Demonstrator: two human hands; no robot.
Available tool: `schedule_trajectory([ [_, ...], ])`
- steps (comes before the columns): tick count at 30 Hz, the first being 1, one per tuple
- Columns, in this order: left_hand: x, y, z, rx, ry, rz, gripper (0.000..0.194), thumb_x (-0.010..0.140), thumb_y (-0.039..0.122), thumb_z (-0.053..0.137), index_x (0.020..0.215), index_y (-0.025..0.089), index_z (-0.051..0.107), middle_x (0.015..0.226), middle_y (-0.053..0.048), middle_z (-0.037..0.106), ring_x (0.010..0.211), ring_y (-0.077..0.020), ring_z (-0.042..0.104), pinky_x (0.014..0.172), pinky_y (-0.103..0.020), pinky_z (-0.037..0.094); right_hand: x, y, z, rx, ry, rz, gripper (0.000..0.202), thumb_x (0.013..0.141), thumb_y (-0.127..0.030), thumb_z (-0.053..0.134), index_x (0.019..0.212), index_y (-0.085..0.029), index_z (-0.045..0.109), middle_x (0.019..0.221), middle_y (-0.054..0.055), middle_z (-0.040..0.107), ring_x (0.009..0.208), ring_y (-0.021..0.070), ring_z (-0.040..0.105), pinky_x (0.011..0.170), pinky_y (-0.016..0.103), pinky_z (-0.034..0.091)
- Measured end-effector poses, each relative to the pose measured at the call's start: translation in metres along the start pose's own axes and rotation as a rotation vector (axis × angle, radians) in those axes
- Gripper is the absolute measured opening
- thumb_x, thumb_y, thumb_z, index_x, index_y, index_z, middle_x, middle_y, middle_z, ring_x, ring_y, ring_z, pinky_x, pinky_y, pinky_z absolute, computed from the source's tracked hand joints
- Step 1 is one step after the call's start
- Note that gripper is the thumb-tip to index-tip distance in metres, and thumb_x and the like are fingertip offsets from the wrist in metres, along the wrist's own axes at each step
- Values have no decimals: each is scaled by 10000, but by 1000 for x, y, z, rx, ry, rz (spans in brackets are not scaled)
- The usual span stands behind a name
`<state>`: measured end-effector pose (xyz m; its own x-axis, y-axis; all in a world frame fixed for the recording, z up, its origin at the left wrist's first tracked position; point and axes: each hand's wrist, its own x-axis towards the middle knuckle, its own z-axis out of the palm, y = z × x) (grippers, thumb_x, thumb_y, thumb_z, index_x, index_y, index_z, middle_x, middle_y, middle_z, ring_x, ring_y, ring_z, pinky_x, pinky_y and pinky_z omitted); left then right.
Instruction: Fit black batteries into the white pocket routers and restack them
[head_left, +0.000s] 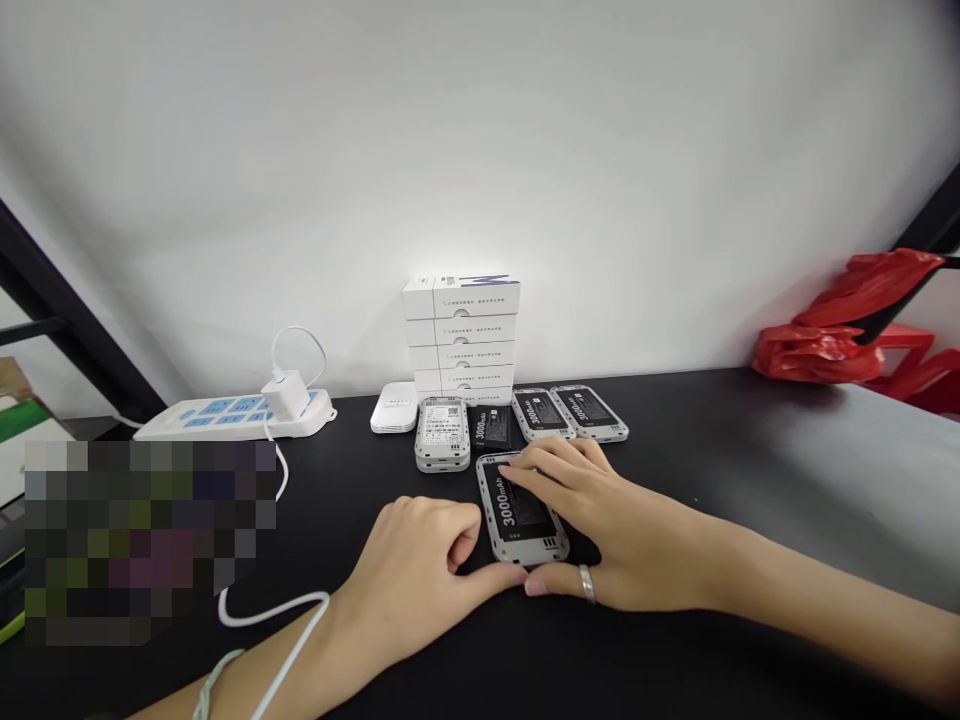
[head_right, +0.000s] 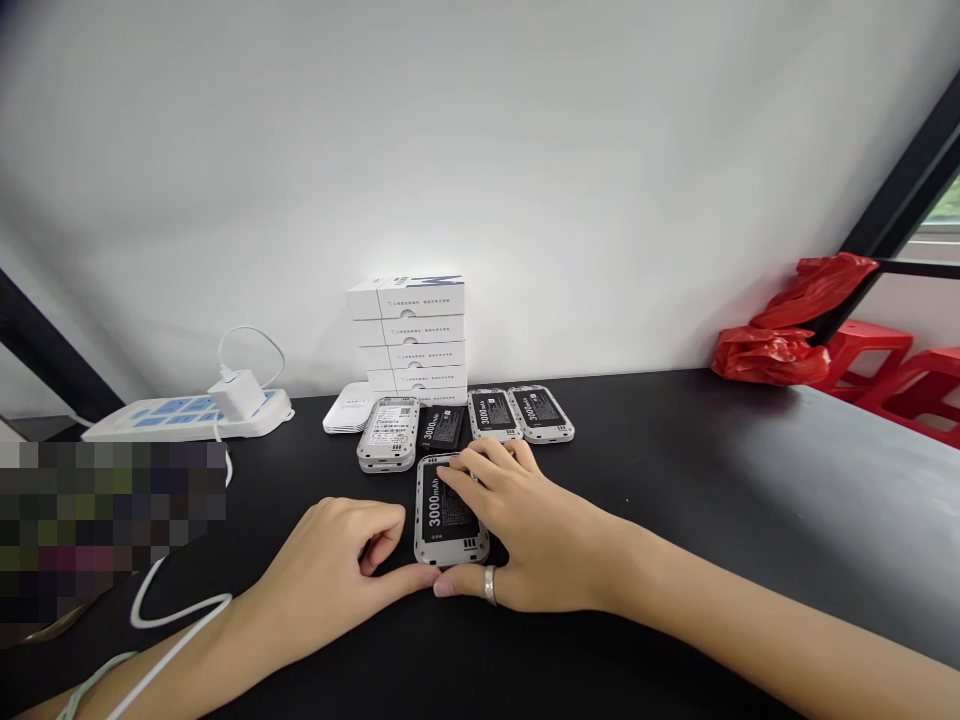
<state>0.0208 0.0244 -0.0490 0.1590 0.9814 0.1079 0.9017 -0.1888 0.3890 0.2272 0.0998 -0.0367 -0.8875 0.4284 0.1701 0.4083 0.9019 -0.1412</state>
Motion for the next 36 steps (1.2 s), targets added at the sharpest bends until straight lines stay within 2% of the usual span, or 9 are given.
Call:
schedule_trajectory([
  [4, 0, -1, 0, 6, -4, -5, 545, 724, 626, 588, 559, 146, 391, 504, 64, 459, 456, -72, 347, 467, -246, 218, 1, 3, 3, 7, 1, -6, 830, 771, -721, 445, 1338, -116, 425, 1293, 136, 430, 1226, 299, 317, 1045, 472, 273],
  [8, -1, -1, -1, 15, -8, 13, 553, 741, 632, 565, 561, 145, 378, 505, 58, 454, 460, -75, 347, 468, -249, 213, 0, 7, 7, 67, 2, 52, 865, 736, -736, 481, 1328, -108, 425, 1374, 183, 321, 1266, 331, 283, 1008, 502, 316],
  [13, -4, -1, -4, -24, -26, 59, 544, 837, 621, 429, 575, 147, 382, 503, 48, 437, 458, -73, 341, 474, -253, 220, -1, 6, 11, 72, 21, 67, 780, 733, -721, 505, 1250, -138, 467, 1389, 186, 322, 1299, 347, 236, 1020, 561, 248],
  [17, -4, 0, -4, -48, -31, 66, 543, 903, 576, 329, 582, 139, 361, 506, 43, 415, 465, -71, 324, 482, -254, 215, -2, 5, 11, 147, 57, 97, 672, 718, -620, 600, 1190, -163, 457, 1347, 152, 365, 1233, 291, 333, 1003, 475, 318],
  [20, -4, 0, -3, -44, -24, 71, 536, 919, 553, 312, 589, 133, 344, 509, 42, 400, 474, -72, 315, 488, -255, 208, -10, 9, 8, 231, 63, 151, 763, 635, -565, 684, 1236, -205, 381, 1316, 114, 379, 1172, 257, 385, 966, 412, 385],
  [23, -3, 0, -2, -41, -30, 70, 529, 928, 538, 302, 594, 130, 332, 514, 40, 388, 478, -72, 312, 495, -257, 209, -27, 20, 4, 255, 29, 233, 831, 598, -567, 704, 1274, -251, 338, 1344, 86, 344, 1193, 270, 368, 983, 423, 389],
  [28, -3, -1, -2, -33, -35, 49, 523, 940, 520, 283, 595, 129, 324, 523, 34, 380, 482, -76, 306, 497, -269, 196, -47, 40, -3, 212, -54, 344, 738, 655, -638, 638, 1269, -319, 382, 1444, 33, 239, 1249, 313, 331, 1030, 516, 322],
  [31, -3, -2, -1, -25, -42, 41, 521, 945, 514, 272, 597, 129, 321, 525, 33, 374, 483, -78, 301, 497, -271, 195, -49, 42, -5, 210, -78, 355, 726, 674, -659, 612, 1287, -341, 388, 1481, -1, 182, 1281, 319, 294, 1035, 520, 319],
  [36, -3, -2, -1, -18, -51, 35, 519, 946, 509, 271, 596, 129, 320, 529, 32, 383, 487, -78, 310, 507, -269, 204, -46, 39, -8, 184, -52, 301, 721, 704, -662, 584, 1320, -324, 423, 1444, 14, 292, 1318, 317, 225, 1046, 499, 309],
])
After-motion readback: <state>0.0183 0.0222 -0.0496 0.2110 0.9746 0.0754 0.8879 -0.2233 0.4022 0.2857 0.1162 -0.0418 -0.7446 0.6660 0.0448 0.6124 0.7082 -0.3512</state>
